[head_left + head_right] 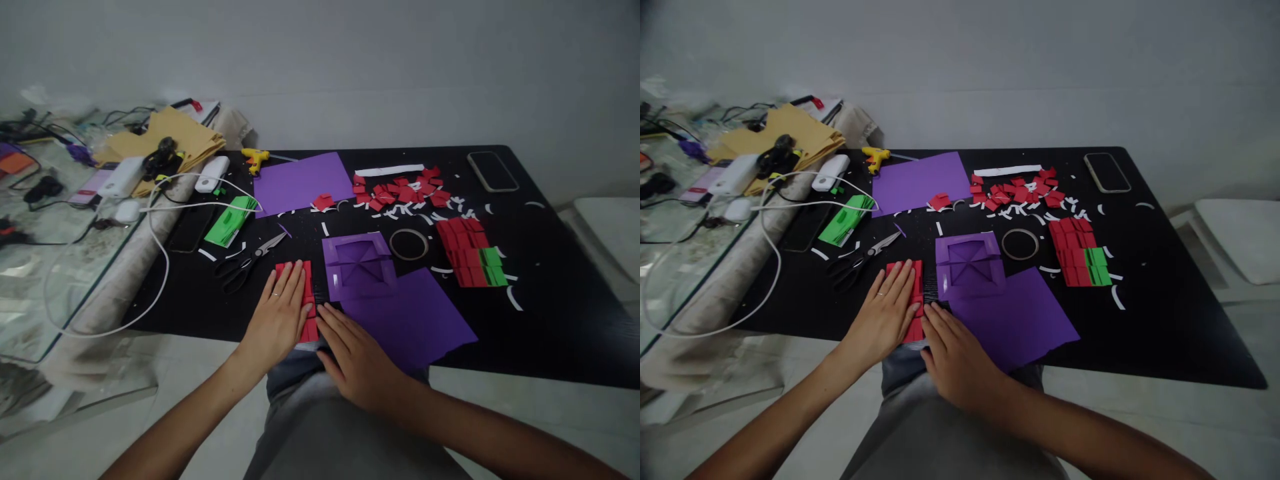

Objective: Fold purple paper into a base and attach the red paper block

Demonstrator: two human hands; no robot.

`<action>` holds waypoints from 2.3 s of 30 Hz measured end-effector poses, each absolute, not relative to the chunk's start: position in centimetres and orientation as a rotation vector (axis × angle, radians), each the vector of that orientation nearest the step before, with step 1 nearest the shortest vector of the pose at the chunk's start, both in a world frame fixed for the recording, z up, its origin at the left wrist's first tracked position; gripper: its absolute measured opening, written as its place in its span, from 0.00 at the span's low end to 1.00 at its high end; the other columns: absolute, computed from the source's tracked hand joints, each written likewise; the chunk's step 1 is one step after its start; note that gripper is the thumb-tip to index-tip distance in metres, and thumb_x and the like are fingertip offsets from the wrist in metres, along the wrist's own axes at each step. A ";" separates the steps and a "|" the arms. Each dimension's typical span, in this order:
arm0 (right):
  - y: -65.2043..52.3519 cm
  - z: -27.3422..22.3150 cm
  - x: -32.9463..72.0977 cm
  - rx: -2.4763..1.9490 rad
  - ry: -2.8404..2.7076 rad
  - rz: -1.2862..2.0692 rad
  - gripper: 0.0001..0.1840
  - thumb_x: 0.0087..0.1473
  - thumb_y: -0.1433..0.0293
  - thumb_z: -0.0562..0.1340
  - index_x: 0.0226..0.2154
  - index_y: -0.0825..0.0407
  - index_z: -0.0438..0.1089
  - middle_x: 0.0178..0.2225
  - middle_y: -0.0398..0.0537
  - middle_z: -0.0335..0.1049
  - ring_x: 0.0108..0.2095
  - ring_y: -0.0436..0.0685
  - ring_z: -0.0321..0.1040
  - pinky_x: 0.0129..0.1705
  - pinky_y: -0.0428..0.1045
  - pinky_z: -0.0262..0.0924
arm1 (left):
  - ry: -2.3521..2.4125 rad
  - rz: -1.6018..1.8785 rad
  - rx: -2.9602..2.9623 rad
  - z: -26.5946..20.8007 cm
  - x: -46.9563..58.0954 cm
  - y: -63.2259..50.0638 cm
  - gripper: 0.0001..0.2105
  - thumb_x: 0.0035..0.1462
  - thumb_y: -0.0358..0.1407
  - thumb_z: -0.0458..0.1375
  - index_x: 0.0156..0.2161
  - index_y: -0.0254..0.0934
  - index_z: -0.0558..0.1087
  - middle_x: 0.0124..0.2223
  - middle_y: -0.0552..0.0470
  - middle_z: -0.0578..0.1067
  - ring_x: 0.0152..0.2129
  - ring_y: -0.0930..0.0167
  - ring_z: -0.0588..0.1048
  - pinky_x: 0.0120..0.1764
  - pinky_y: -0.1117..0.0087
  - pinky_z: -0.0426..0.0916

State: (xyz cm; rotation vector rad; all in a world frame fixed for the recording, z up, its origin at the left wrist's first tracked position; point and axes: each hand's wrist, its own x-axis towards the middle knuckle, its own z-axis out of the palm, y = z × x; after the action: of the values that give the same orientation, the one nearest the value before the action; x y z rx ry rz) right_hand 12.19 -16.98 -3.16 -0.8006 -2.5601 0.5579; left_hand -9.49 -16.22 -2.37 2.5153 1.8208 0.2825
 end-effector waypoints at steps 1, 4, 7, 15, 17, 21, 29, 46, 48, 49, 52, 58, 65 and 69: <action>-16.7 -3.0 12.4 -0.807 -2.546 0.562 0.28 0.68 0.73 0.56 0.67 0.66 0.63 0.68 0.69 0.64 0.71 0.69 0.58 0.69 0.65 0.64 | 1.817 0.304 2.510 -2.4 -9.2 -16.2 0.31 0.74 0.37 0.45 0.76 0.28 0.48 0.76 0.34 0.53 0.74 0.53 0.53 0.72 0.44 0.52; -14.8 -2.4 13.2 -0.845 -2.470 0.559 0.26 0.69 0.73 0.55 0.67 0.60 0.65 0.66 0.65 0.68 0.70 0.67 0.61 0.67 0.67 0.65 | 1.830 0.377 2.444 -2.5 -8.3 -16.6 0.31 0.73 0.35 0.44 0.76 0.28 0.45 0.75 0.32 0.56 0.73 0.54 0.55 0.70 0.46 0.58; -11.6 -1.5 14.2 -0.942 -2.396 0.536 0.24 0.69 0.73 0.55 0.63 0.56 0.70 0.62 0.62 0.73 0.67 0.67 0.66 0.66 0.68 0.66 | 1.807 0.386 2.380 -2.9 -7.9 -17.2 0.36 0.73 0.45 0.49 0.77 0.30 0.43 0.76 0.31 0.52 0.74 0.53 0.52 0.70 0.45 0.57; -3.8 -0.3 14.9 -0.799 -2.685 0.545 0.24 0.68 0.69 0.59 0.64 0.55 0.70 0.68 0.59 0.66 0.71 0.68 0.58 0.74 0.69 0.49 | 1.692 0.282 2.446 -3.7 -8.6 -19.3 0.67 0.49 0.66 0.65 0.77 0.30 0.32 0.78 0.27 0.44 0.74 0.43 0.48 0.70 0.39 0.53; -3.3 -1.1 14.7 -0.763 -2.751 0.522 0.24 0.68 0.69 0.58 0.64 0.56 0.70 0.67 0.60 0.67 0.71 0.69 0.59 0.74 0.70 0.46 | 1.700 0.231 2.446 -3.6 -8.8 -19.9 0.62 0.53 0.52 0.67 0.77 0.31 0.31 0.78 0.29 0.43 0.75 0.46 0.47 0.71 0.41 0.53; -3.8 -2.6 14.4 -0.744 -2.805 0.481 0.25 0.70 0.69 0.55 0.65 0.54 0.68 0.68 0.59 0.66 0.70 0.68 0.60 0.74 0.71 0.43 | 1.702 0.204 2.425 -3.6 -9.1 -21.1 0.58 0.51 0.37 0.64 0.77 0.33 0.32 0.79 0.34 0.40 0.75 0.46 0.46 0.70 0.39 0.54; -5.0 -1.9 14.2 -0.795 -2.754 0.535 0.27 0.69 0.72 0.52 0.66 0.54 0.67 0.68 0.58 0.66 0.71 0.68 0.58 0.75 0.72 0.38 | 1.603 0.424 2.267 -2.2 -9.9 -21.4 0.46 0.62 0.35 0.57 0.78 0.42 0.36 0.79 0.40 0.47 0.74 0.48 0.52 0.69 0.39 0.57; -14.1 -0.5 5.7 -0.993 -1.080 2.217 0.31 0.75 0.53 0.44 0.63 0.50 0.70 0.50 0.56 0.82 0.51 0.63 0.80 0.52 0.62 0.75 | 1.740 0.836 2.079 -3.8 -7.4 -22.6 0.41 0.71 0.49 0.51 0.78 0.40 0.34 0.79 0.36 0.43 0.75 0.49 0.47 0.69 0.38 0.56; -14.6 -0.3 5.7 -0.984 -1.237 2.110 0.32 0.75 0.53 0.41 0.67 0.47 0.66 0.54 0.54 0.80 0.54 0.61 0.79 0.55 0.60 0.74 | 1.740 0.830 2.151 -3.6 -7.2 -22.2 0.45 0.69 0.53 0.52 0.78 0.37 0.33 0.79 0.34 0.42 0.75 0.47 0.45 0.70 0.37 0.54; -14.7 -0.3 5.8 -0.987 -1.282 2.086 0.34 0.75 0.52 0.39 0.68 0.46 0.64 0.55 0.53 0.80 0.54 0.60 0.79 0.56 0.60 0.73 | 1.729 0.812 2.182 -3.5 -7.2 -21.9 0.47 0.68 0.56 0.52 0.78 0.37 0.32 0.79 0.33 0.42 0.75 0.46 0.45 0.70 0.36 0.53; -14.6 -0.4 6.0 -0.978 -1.204 2.160 0.38 0.74 0.50 0.35 0.71 0.48 0.58 0.55 0.54 0.80 0.52 0.61 0.80 0.55 0.60 0.74 | 1.660 0.747 2.242 -2.6 -7.1 -20.7 0.55 0.62 0.68 0.49 0.77 0.34 0.31 0.78 0.31 0.43 0.75 0.43 0.44 0.70 0.34 0.49; -13.4 -0.1 6.8 -0.951 -0.884 2.231 0.35 0.73 0.51 0.40 0.71 0.51 0.57 0.54 0.55 0.80 0.54 0.61 0.78 0.57 0.60 0.72 | 1.542 0.849 2.203 -0.4 -6.4 -19.3 0.39 0.71 0.60 0.34 0.78 0.40 0.39 0.79 0.38 0.42 0.75 0.49 0.47 0.71 0.38 0.51; -13.1 0.2 8.2 -0.895 -0.433 2.403 0.34 0.70 0.45 0.48 0.57 0.52 0.73 0.44 0.54 0.83 0.45 0.64 0.81 0.52 0.61 0.73 | 1.651 1.173 1.933 2.1 -8.0 -15.8 0.10 0.71 0.36 0.56 0.48 0.41 0.80 0.51 0.47 0.80 0.50 0.66 0.79 0.54 0.60 0.74; -13.2 0.1 8.9 -0.857 -0.356 2.515 0.37 0.70 0.43 0.46 0.53 0.54 0.75 0.43 0.57 0.82 0.40 0.62 0.80 0.47 0.58 0.73 | 1.654 1.109 1.907 3.4 -10.2 -12.1 0.05 0.61 0.38 0.67 0.41 0.41 0.78 0.47 0.49 0.78 0.46 0.66 0.77 0.53 0.61 0.72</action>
State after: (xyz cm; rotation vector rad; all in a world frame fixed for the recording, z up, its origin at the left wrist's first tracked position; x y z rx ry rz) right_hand 8.90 -13.15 0.11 -0.8570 -0.3562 2.5148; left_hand -10.19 -12.14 3.43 1.9070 1.6539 1.1085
